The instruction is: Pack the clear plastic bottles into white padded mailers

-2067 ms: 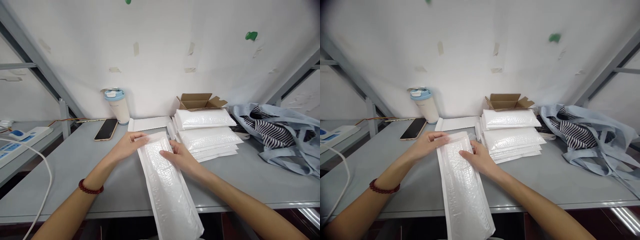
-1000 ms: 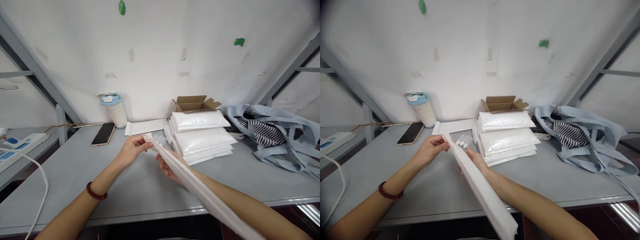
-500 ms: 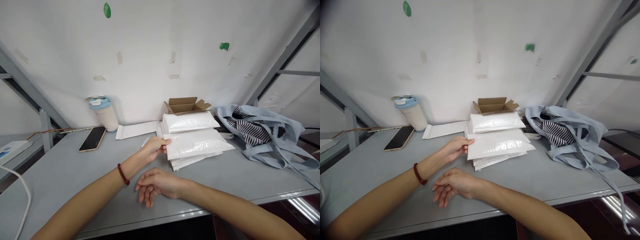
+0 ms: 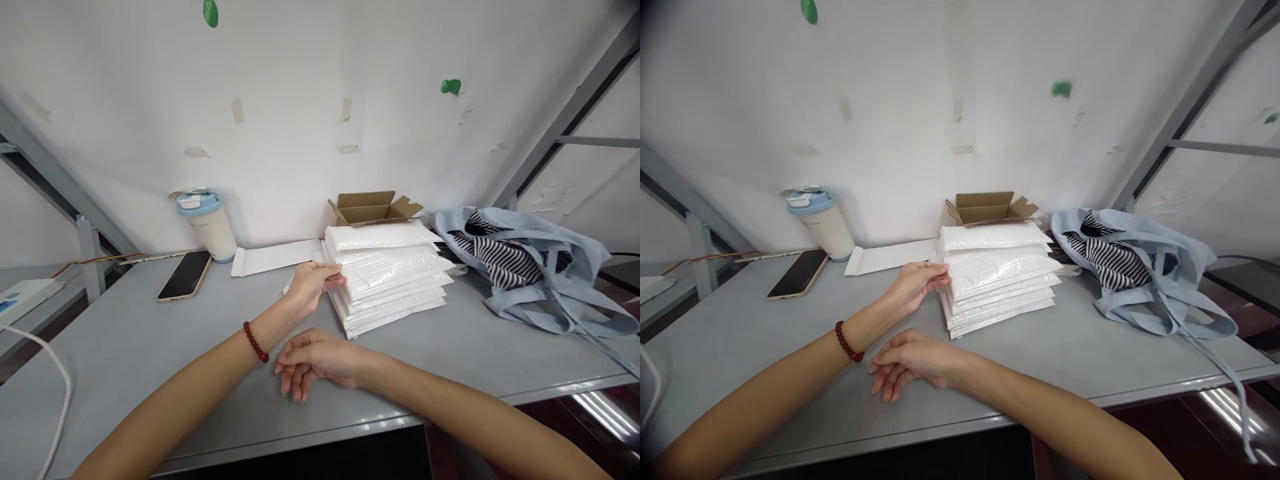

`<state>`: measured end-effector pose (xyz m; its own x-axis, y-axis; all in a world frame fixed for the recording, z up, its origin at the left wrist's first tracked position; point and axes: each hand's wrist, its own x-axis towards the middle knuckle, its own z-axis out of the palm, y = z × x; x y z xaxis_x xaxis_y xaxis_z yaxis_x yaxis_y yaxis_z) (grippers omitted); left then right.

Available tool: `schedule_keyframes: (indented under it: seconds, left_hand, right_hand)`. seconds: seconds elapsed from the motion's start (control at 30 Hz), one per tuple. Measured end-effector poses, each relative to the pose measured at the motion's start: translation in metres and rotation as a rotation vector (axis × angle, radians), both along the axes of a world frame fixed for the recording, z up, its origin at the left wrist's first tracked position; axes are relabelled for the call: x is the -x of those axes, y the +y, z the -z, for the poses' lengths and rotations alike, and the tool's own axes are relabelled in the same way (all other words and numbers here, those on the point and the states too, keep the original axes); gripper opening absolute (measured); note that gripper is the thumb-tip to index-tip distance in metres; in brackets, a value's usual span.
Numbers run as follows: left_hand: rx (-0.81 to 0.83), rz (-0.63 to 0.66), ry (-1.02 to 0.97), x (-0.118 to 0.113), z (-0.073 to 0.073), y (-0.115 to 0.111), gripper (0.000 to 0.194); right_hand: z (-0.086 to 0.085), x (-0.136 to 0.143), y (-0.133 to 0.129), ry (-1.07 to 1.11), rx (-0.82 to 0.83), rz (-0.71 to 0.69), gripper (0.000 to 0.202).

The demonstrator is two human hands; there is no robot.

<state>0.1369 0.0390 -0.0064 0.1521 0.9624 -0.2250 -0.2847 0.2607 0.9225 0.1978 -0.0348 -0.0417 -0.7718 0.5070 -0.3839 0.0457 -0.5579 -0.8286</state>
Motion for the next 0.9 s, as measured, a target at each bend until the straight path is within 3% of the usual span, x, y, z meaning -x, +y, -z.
schedule_keyframes:
  seconds: [0.1, 0.23, 0.33, 0.43, 0.53, 0.67, 0.83, 0.9]
  left_hand:
    - [-0.056, -0.012, 0.109, 0.023, 0.000, 0.002, 0.013]
    - [-0.264, -0.050, 0.556, 0.085, 0.008, 0.021, 0.008]
    - [-0.743, -0.012, 1.265, 0.138, 0.021, 0.039, 0.022]
    - [-0.839, 0.141, 1.656, 0.173, 0.035, 0.053, 0.041]
    - [-0.782, 0.161, 1.742, 0.182, 0.043, 0.060, 0.042]
    - [-0.719, 0.093, 1.789, 0.179, 0.044, 0.062, 0.031]
    - [-0.682, -0.047, 1.803, 0.192, 0.029, 0.055, 0.030]
    - [-0.730, -0.164, 1.752, 0.203, 0.018, 0.050, 0.030]
  right_hand:
    - [-0.006, -0.004, 0.004, -0.012, -0.046, 0.054, 0.015]
    - [-0.016, -0.009, 0.010, -0.051, -0.147, 0.133, 0.015]
    - [-0.018, -0.011, 0.016, -0.115, -0.246, 0.200, 0.015]
    - [-0.015, -0.012, 0.021, -0.162, -0.379, 0.255, 0.015]
    - [-0.015, -0.014, 0.021, -0.194, -0.495, 0.280, 0.016]
    - [-0.022, -0.017, 0.016, -0.264, -0.666, 0.297, 0.018]
    - [-0.026, -0.022, 0.015, -0.346, -0.972, 0.389, 0.016]
    - [-0.025, -0.024, 0.016, -0.364, -1.098, 0.444, 0.015]
